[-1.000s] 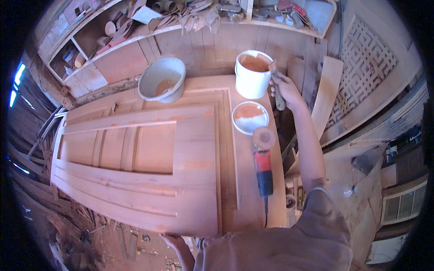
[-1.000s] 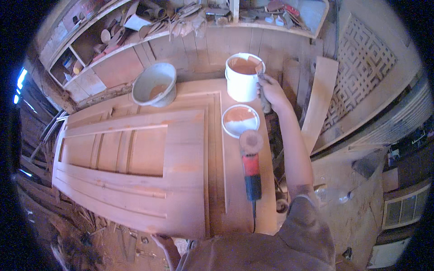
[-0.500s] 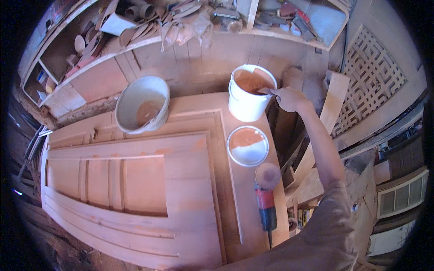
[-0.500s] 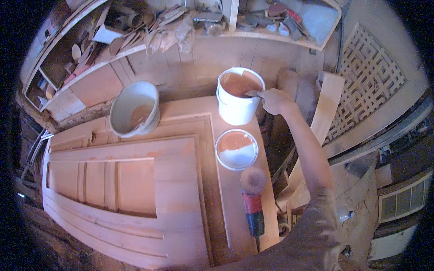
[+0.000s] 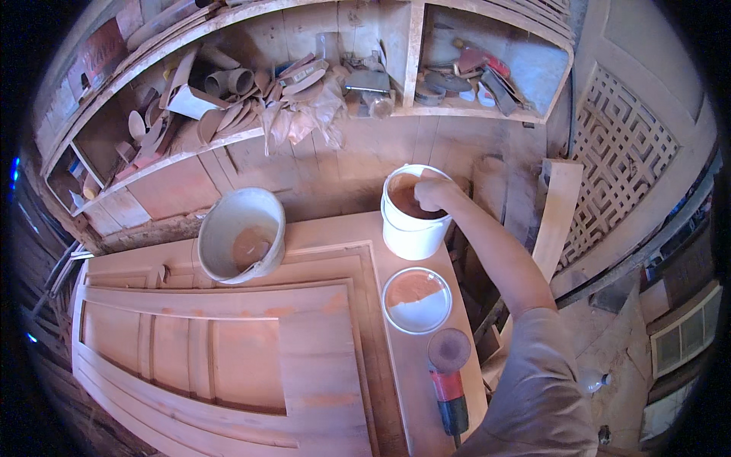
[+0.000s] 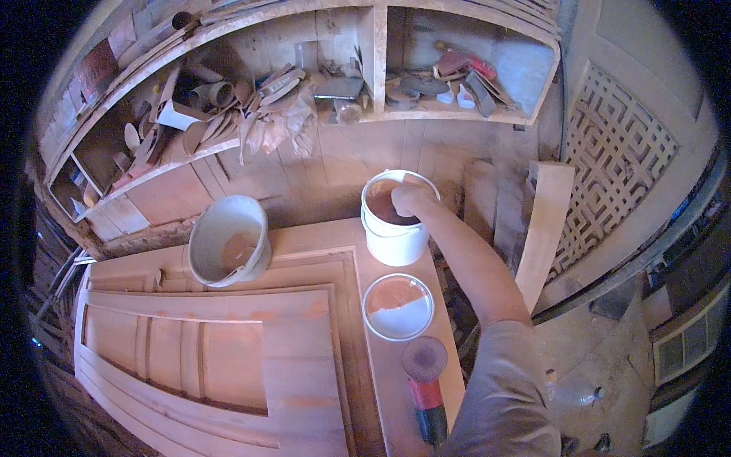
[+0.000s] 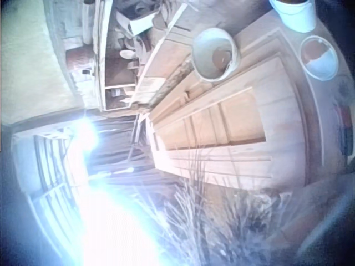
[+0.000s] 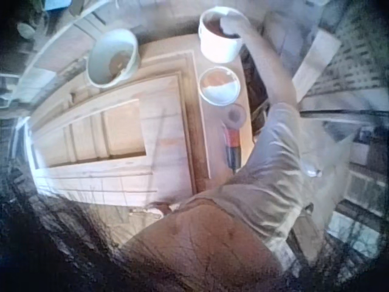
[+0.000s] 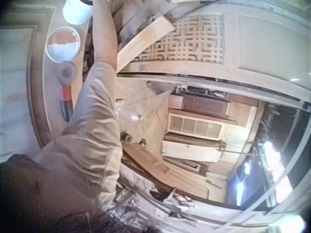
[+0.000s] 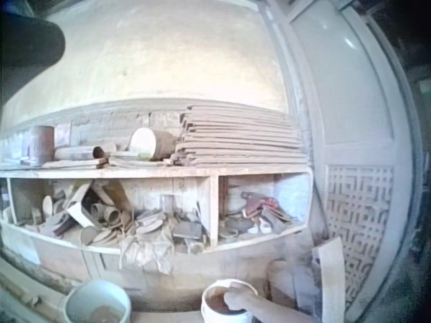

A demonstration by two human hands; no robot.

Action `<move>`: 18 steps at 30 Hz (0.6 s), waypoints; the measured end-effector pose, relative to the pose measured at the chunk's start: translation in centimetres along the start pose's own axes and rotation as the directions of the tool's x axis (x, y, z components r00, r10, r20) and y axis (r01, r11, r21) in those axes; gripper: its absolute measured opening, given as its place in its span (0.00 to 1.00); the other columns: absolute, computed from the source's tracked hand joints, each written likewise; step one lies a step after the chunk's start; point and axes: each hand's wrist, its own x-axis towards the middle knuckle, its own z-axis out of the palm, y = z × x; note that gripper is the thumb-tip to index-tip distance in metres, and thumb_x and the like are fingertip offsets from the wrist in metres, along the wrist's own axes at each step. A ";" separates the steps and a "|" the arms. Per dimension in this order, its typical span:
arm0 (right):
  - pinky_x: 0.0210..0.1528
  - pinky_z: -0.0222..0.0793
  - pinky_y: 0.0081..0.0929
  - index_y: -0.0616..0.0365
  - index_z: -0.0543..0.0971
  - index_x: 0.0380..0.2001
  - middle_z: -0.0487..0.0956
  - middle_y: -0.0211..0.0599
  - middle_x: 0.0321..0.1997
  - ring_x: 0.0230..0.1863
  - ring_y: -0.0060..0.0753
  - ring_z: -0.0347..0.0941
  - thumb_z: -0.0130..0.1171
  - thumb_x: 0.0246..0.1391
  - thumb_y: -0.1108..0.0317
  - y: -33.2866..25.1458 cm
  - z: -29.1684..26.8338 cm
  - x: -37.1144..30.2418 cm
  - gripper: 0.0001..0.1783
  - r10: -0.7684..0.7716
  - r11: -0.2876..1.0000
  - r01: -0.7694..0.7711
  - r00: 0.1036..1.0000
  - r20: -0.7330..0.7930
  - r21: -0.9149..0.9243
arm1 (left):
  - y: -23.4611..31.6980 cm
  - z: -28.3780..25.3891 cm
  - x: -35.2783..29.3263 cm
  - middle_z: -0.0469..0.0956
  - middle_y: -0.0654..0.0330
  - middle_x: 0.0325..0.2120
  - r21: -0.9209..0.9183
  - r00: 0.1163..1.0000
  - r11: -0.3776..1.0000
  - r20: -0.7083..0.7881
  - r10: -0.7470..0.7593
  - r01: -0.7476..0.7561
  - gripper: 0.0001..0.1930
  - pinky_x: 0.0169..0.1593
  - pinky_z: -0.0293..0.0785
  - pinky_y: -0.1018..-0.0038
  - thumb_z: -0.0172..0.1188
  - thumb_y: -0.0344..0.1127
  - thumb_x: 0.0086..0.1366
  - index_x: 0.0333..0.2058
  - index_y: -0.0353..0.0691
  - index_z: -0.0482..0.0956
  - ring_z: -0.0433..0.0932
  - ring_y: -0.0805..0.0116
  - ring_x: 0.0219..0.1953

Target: The person sands the surface of a wooden door using a power sander, then applies a wood filler or paste to gaps and imperfections on the door using a putty knife and their hands.

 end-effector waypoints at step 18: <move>0.42 0.76 0.42 0.60 0.86 0.35 0.86 0.43 0.40 0.43 0.43 0.82 0.54 0.51 0.67 -3.7 -5.2 -4.1 0.14 0.114 0.993 -0.116 0.990 -0.083 -0.016 | 1.3 1.4 1.1 0.71 0.46 0.60 0.083 0.999 0.996 0.035 0.017 -0.020 0.34 0.66 0.64 0.52 0.37 0.58 0.74 0.64 0.34 0.64 0.69 0.50 0.62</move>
